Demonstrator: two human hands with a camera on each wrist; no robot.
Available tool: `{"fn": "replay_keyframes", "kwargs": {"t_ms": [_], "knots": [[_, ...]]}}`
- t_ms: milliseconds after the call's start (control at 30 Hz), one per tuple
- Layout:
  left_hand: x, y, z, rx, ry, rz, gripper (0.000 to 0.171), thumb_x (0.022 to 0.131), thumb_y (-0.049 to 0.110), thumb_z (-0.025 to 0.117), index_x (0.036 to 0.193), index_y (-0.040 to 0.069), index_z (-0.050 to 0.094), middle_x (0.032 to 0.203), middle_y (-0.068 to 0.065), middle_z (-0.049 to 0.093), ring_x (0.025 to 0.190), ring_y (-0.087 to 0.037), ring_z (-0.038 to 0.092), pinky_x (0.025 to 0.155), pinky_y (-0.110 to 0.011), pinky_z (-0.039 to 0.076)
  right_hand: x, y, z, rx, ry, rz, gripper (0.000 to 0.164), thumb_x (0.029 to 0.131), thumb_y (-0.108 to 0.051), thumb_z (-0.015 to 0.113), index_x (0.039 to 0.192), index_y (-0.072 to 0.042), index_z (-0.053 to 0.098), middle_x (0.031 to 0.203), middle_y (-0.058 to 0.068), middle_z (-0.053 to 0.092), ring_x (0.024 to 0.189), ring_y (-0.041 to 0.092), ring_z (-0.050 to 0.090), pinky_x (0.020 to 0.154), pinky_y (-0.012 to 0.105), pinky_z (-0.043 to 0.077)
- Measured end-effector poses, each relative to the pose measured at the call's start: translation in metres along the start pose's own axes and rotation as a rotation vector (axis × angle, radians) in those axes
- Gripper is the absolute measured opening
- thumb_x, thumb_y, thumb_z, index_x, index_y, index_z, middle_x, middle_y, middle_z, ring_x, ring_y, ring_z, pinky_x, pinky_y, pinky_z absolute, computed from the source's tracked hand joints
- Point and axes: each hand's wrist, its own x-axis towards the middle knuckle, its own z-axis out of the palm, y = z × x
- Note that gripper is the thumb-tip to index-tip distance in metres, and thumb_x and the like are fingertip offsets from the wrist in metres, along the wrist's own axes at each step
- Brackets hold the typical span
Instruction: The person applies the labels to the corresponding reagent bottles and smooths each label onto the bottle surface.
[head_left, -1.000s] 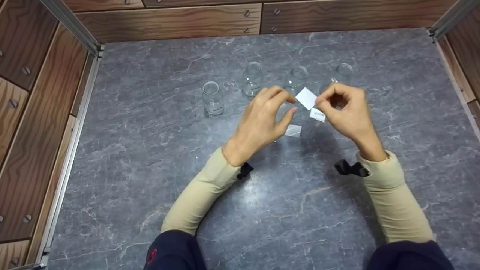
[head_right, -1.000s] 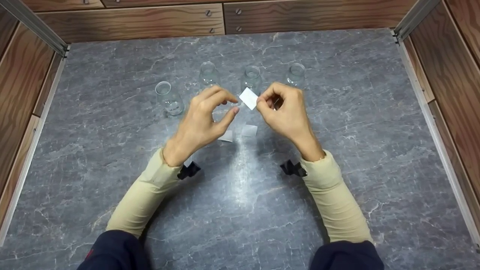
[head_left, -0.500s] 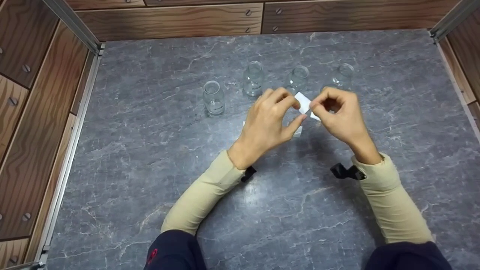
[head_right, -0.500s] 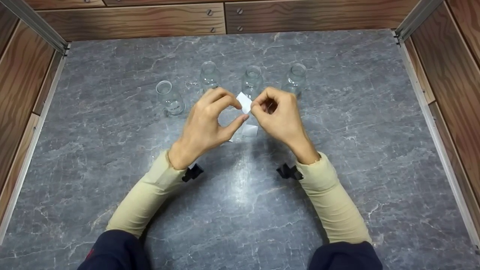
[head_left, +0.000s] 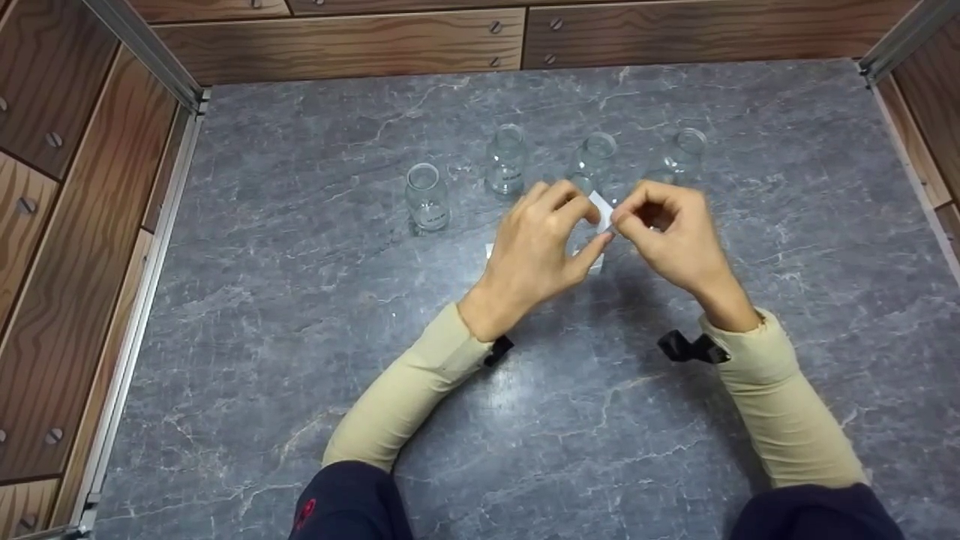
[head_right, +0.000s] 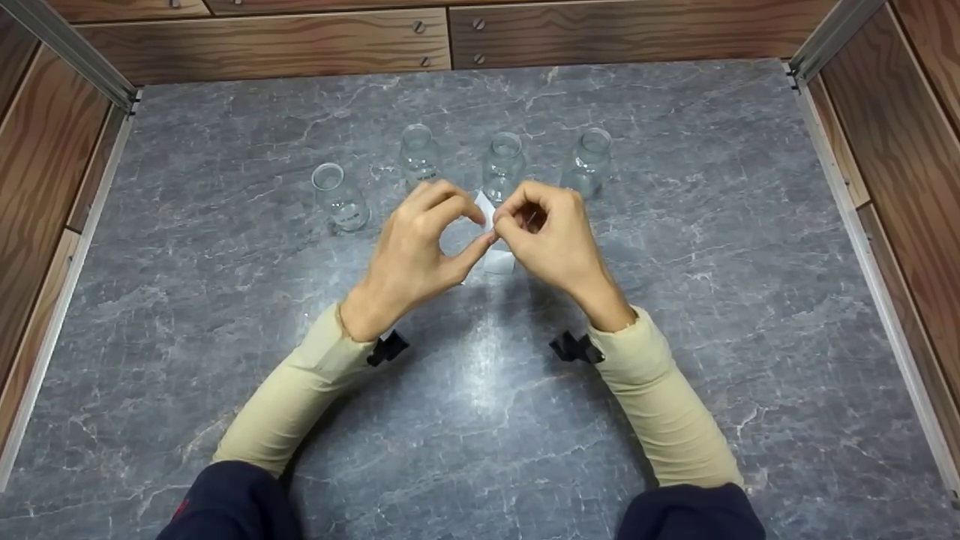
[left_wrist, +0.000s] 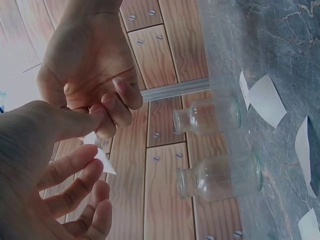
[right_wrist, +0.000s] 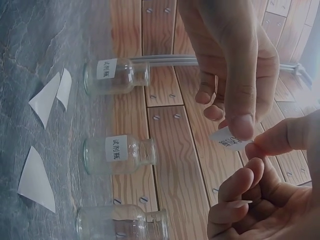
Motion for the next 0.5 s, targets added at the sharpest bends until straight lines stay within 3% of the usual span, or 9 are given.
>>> {"fn": "replay_keyframes", "kwargs": {"t_ms": [500], "knots": [[-0.0004, -0.0004, 0.0028, -0.014, 0.027, 0.015, 0.010, 0.097, 0.019, 0.077, 0.099, 0.010, 0.078, 0.100, -0.002, 0.071, 0.089, -0.021, 0.063, 0.081, -0.028, 0.053, -0.0001, -0.0004, -0.0011, 0.017, -0.017, 0.032, 0.012, 0.094, 0.010, 0.066, 0.087, 0.007, 0.075, 0.079, 0.001, 0.070, 0.066, 0.007, 0.059, 0.057, 0.019, 0.049]]}}
